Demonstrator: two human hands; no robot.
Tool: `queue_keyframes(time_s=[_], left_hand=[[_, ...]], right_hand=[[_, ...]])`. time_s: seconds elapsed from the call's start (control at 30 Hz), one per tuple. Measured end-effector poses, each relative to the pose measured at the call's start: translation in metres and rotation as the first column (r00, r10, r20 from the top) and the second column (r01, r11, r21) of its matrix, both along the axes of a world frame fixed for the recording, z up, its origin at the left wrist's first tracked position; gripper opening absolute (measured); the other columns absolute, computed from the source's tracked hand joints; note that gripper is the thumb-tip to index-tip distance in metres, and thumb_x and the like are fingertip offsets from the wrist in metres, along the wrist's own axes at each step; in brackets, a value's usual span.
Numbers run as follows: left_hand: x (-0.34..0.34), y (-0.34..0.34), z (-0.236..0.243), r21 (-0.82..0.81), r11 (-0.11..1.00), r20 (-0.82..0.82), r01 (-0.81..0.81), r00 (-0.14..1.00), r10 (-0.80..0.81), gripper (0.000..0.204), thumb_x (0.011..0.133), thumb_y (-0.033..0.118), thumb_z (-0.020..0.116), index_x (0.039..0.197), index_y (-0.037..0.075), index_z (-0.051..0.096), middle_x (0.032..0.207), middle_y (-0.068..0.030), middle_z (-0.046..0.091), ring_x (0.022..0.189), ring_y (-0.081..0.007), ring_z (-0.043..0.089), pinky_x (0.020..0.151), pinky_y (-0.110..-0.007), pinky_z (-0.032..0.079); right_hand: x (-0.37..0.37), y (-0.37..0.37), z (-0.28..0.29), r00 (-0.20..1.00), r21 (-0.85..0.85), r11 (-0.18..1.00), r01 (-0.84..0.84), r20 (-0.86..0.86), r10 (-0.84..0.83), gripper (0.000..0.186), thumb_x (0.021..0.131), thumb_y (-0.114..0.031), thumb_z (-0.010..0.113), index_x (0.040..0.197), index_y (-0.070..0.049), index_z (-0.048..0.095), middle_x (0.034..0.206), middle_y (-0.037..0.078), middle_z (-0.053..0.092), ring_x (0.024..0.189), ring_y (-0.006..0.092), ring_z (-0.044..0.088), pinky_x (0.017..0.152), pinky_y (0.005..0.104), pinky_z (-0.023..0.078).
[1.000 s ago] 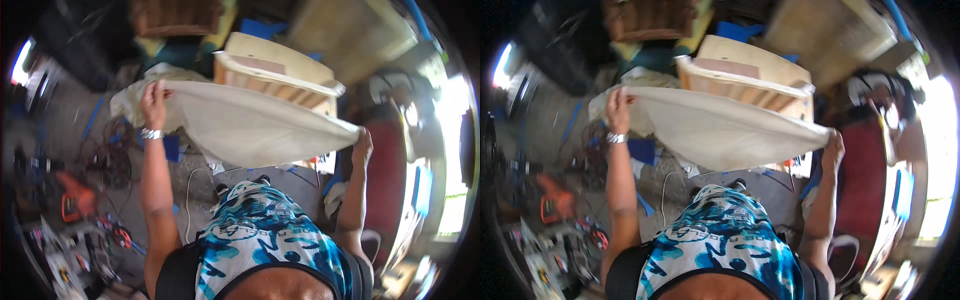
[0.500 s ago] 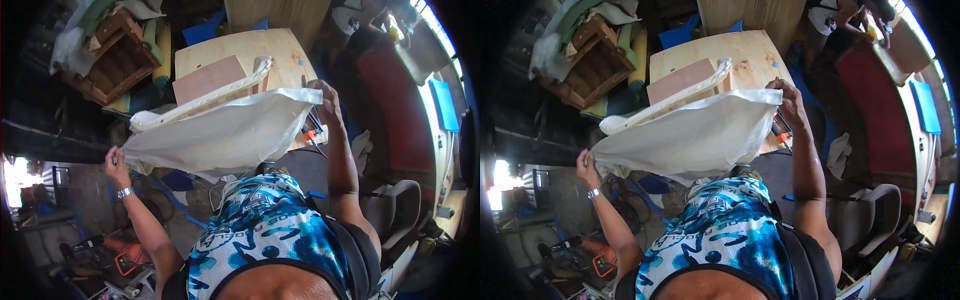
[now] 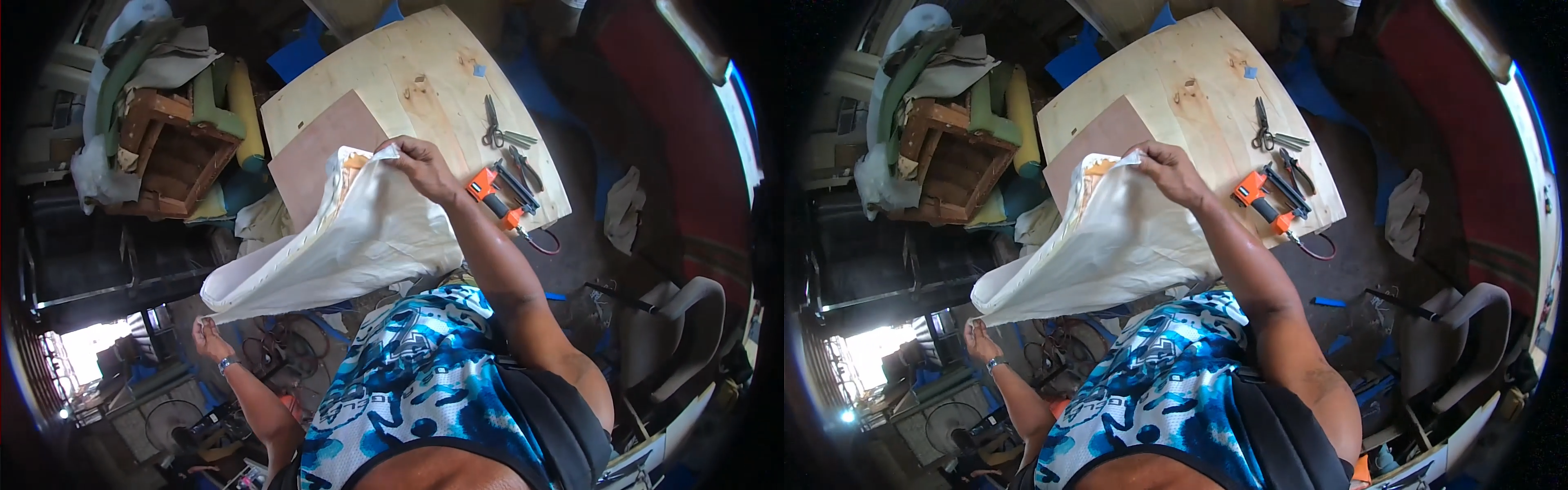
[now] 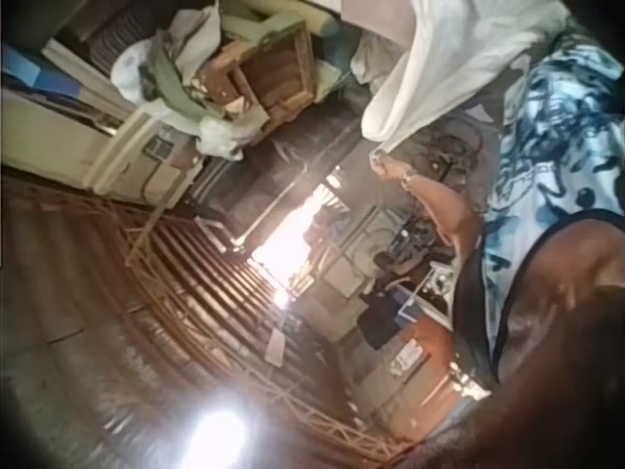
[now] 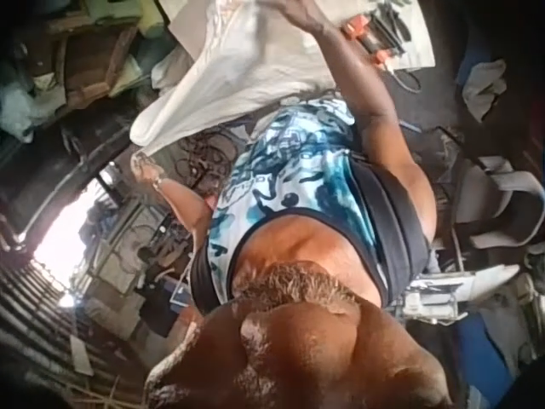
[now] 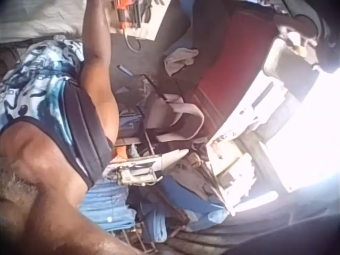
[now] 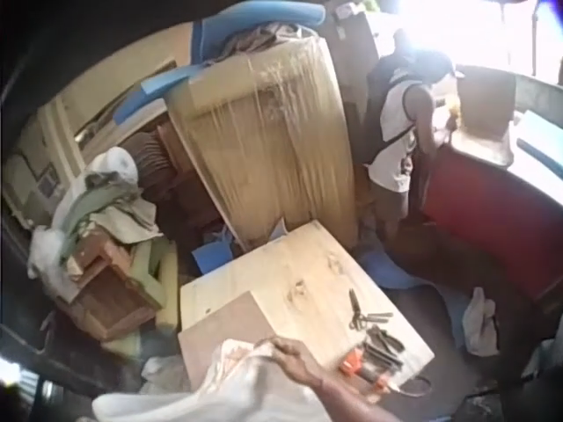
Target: Attaching fabric to a furniture component using a pneumatic stapler and trimming excess with scissors.
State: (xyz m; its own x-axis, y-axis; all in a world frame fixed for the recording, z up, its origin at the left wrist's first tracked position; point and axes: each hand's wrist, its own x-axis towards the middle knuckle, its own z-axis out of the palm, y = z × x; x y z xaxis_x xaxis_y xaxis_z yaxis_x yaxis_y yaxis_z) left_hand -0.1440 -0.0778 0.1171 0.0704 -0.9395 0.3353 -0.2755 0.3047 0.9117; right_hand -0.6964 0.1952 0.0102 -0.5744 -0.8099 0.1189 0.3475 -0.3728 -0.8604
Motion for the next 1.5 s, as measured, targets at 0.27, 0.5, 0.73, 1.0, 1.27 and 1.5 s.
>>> queue_keyframes(time_s=[0.27,0.5,0.73,1.0,1.27,1.5], left_hand=[[-0.035,-0.011,-0.004,0.046,0.999,-0.009,-0.018,1.0,0.019,0.021,0.088,0.0,0.058,0.11,0.0,0.062,0.103,-0.0065,0.064,0.091,-0.0158,0.06,0.079,-0.025,0.048],[-0.036,-0.025,-0.011,0.17,0.978,-0.176,0.118,0.98,-0.088,0.031,0.093,0.02,0.05,0.118,0.003,0.061,0.122,-0.0183,0.061,0.109,-0.0325,0.06,0.097,-0.045,0.048],[-0.098,0.029,-0.004,0.15,0.98,-0.055,0.134,0.99,-0.127,0.037,0.092,0.019,0.044,0.121,-0.001,0.058,0.121,-0.0216,0.06,0.103,-0.0361,0.063,0.09,-0.049,0.053],[-0.104,0.045,0.006,-0.379,0.921,0.166,0.088,0.986,-0.025,0.022,0.078,-0.01,0.056,0.097,-0.003,0.063,0.097,-0.0138,0.068,0.088,-0.0218,0.065,0.079,-0.031,0.051],[-0.055,-0.017,-0.005,-0.256,0.859,-0.076,0.444,0.876,-0.476,0.029,0.072,-0.008,0.061,0.1,0.002,0.067,0.097,-0.0105,0.067,0.091,-0.0259,0.067,0.076,-0.035,0.055],[-0.103,-0.044,-0.016,-0.32,0.717,-0.2,0.619,0.696,-0.69,0.021,0.082,0.011,0.068,0.102,0.005,0.062,0.102,-0.0103,0.063,0.1,-0.0276,0.059,0.086,-0.04,0.049]], right_hand=[[-0.007,-0.024,-0.001,0.999,0.151,0.989,-0.004,-0.038,0.01,0.025,0.088,-0.022,0.067,0.102,-0.001,0.066,0.089,0.002,0.064,0.086,0.0082,0.058,0.079,0.0237,0.046],[-0.084,-0.038,0.028,0.677,0.224,0.935,-0.274,-0.647,0.353,0.028,0.086,-0.026,0.069,0.1,-0.002,0.067,0.1,0.011,0.067,0.099,0.0222,0.061,0.088,0.0336,0.046],[-0.052,-0.006,0.015,0.812,0.305,0.952,-0.013,-0.552,0.188,0.023,0.092,-0.014,0.058,0.109,0.001,0.061,0.107,0.011,0.066,0.101,0.0166,0.059,0.089,0.0316,0.046],[0.015,0.001,0.065,0.921,0.511,0.77,0.382,-0.274,-0.275,0.034,0.096,-0.031,0.052,0.109,-0.002,0.063,0.103,0.007,0.067,0.093,0.0161,0.063,0.081,0.0309,0.051],[0.117,-0.174,0.141,0.876,0.759,0.495,0.423,-0.482,-0.009,0.036,0.096,-0.035,0.051,0.099,-0.004,0.068,0.098,0.005,0.069,0.088,0.0165,0.065,0.078,0.0312,0.052],[0.165,-0.259,0.11,0.8,0.801,0.463,0.38,-0.535,0.271,0.036,0.096,-0.036,0.051,0.101,-0.004,0.067,0.099,0.006,0.069,0.088,0.0175,0.065,0.079,0.0317,0.052]])
